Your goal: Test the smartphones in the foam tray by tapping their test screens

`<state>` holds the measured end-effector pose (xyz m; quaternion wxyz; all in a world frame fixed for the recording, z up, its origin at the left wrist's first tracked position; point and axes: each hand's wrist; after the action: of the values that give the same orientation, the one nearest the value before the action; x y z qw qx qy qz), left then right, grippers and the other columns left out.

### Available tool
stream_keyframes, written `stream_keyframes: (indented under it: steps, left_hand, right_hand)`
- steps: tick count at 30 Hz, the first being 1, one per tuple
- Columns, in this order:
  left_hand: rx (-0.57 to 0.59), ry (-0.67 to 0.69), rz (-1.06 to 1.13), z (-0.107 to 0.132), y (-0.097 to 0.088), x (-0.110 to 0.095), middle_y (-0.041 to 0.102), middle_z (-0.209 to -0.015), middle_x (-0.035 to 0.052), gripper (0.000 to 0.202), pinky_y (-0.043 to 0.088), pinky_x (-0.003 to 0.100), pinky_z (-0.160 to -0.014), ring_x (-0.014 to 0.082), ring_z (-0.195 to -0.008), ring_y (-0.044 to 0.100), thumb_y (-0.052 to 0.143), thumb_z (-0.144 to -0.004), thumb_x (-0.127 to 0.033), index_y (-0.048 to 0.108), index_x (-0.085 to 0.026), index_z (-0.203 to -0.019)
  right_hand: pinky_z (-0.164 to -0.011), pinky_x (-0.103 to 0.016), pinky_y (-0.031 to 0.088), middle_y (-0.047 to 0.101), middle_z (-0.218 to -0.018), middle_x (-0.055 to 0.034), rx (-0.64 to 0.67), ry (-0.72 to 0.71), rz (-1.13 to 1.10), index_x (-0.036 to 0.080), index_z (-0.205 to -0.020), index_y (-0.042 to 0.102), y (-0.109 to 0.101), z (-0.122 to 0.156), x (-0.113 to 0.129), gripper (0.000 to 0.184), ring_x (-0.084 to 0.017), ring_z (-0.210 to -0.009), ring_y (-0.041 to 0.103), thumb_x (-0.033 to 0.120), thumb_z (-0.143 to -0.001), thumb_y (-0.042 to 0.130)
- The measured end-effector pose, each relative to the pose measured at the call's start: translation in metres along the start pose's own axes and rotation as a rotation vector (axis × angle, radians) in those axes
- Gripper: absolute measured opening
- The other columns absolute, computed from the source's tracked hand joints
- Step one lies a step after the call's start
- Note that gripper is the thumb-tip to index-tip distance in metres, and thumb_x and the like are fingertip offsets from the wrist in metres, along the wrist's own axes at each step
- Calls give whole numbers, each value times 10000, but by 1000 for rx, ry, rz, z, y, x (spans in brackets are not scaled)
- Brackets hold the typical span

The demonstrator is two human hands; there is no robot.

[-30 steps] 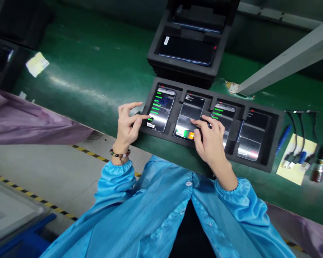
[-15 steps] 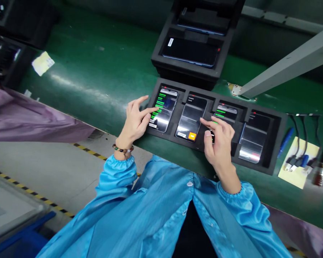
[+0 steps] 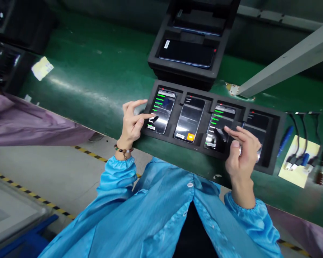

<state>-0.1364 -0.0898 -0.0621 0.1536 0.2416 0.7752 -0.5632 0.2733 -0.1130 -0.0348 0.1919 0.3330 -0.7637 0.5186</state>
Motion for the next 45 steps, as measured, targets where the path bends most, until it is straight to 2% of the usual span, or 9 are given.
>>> stream_keyframes:
  steps: [4, 9, 16, 22, 26, 30, 34, 40, 45]
  left_hand:
    - [10, 48, 40, 3, 0, 2, 667, -1570, 20, 744, 368, 658, -1274, 338, -1417, 525, 278, -1116, -740, 909, -355, -1038]
    - [-133, 74, 154, -1, 3, 1, 693, -1533, 22, 643, 364, 658, -1284, 338, -1418, 555, 353, -1135, -665, 901, -328, -1134]
    - [-64, -46, 159, -8, 3, -14, 661, -1519, 58, 610, 462, 633, -1266, 344, -1474, 555, 378, -1121, -709, 854, -343, -1225]
    - [-55, -120, 139, -33, 6, -25, 633, -1531, 90, 403, 475, 542, -1304, 303, -1476, 598, 531, -1127, -539, 772, -304, -1347]
    - [-2, -152, 144, -52, 19, -30, 618, -1556, 117, 412, 490, 509, -1299, 299, -1507, 586, 556, -1123, -510, 716, -282, -1426]
    - [-36, -162, 132, -60, 33, -41, 618, -1569, 127, 431, 416, 520, -1361, 299, -1548, 552, 533, -1139, -492, 676, -274, -1482]
    - [-39, -154, 84, -59, 37, -47, 602, -1607, 145, 455, 393, 498, -1369, 285, -1588, 513, 509, -1152, -451, 638, -226, -1526]
    - [-38, -195, 87, -64, 34, -48, 680, -1547, 140, 496, 468, 471, -1291, 283, -1465, 632, 537, -1133, -419, 633, -152, -1540]
    - [-51, -182, 120, -75, 35, -46, 769, -1443, 93, 382, 462, 461, -1311, 260, -1520, 618, 562, -1096, -369, 790, -184, -1341]
  right_hand:
    - [-1219, -641, 417, 826, -1309, -92, -42, 29, 44, 262, -1372, 742, -11, 3, -10, 353, -355, -1382, 685, 319, -1141, 480]
    - [-1184, -560, 441, 831, -1251, -69, 94, -10, 54, 281, -1300, 772, -11, 7, -18, 321, -310, -1340, 713, 296, -1128, 501]
    - [-1185, -554, 441, 825, -1274, -74, 158, -4, 102, 284, -1290, 762, -7, 6, -16, 329, -298, -1347, 707, 292, -1131, 474]
    - [-1213, -610, 466, 834, -1260, -84, -81, 88, 90, 261, -1296, 778, -35, 7, -37, 331, -323, -1349, 709, 337, -1140, 495]
    - [-1222, -636, 485, 807, -1346, -109, -228, 197, 143, 257, -1343, 765, -60, 7, -74, 351, -354, -1410, 682, 395, -1140, 513]
    - [-1184, -597, 544, 815, -1330, -118, -317, 286, 86, 241, -1335, 748, -64, 7, -97, 345, -326, -1324, 746, 428, -1130, 543]
    - [-1191, -597, 556, 809, -1348, -101, -319, 326, 32, 230, -1347, 713, -57, 8, -98, 354, -290, -1315, 761, 435, -1139, 514]
    - [-1230, -639, 528, 804, -1355, -102, -275, 289, 16, 244, -1375, 717, -59, 8, -102, 369, -307, -1375, 728, 422, -1155, 481]
    - [-1266, -636, 495, 788, -1355, -93, -184, 205, 47, 275, -1380, 750, -61, 2, -101, 395, -314, -1439, 669, 419, -1168, 450]
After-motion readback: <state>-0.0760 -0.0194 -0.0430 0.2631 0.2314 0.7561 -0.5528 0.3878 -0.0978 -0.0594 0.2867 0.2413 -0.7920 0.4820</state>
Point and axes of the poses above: each hand's wrist, its own z-axis away from the middle knuckle, its own y-axis out of the palm, x = y × z
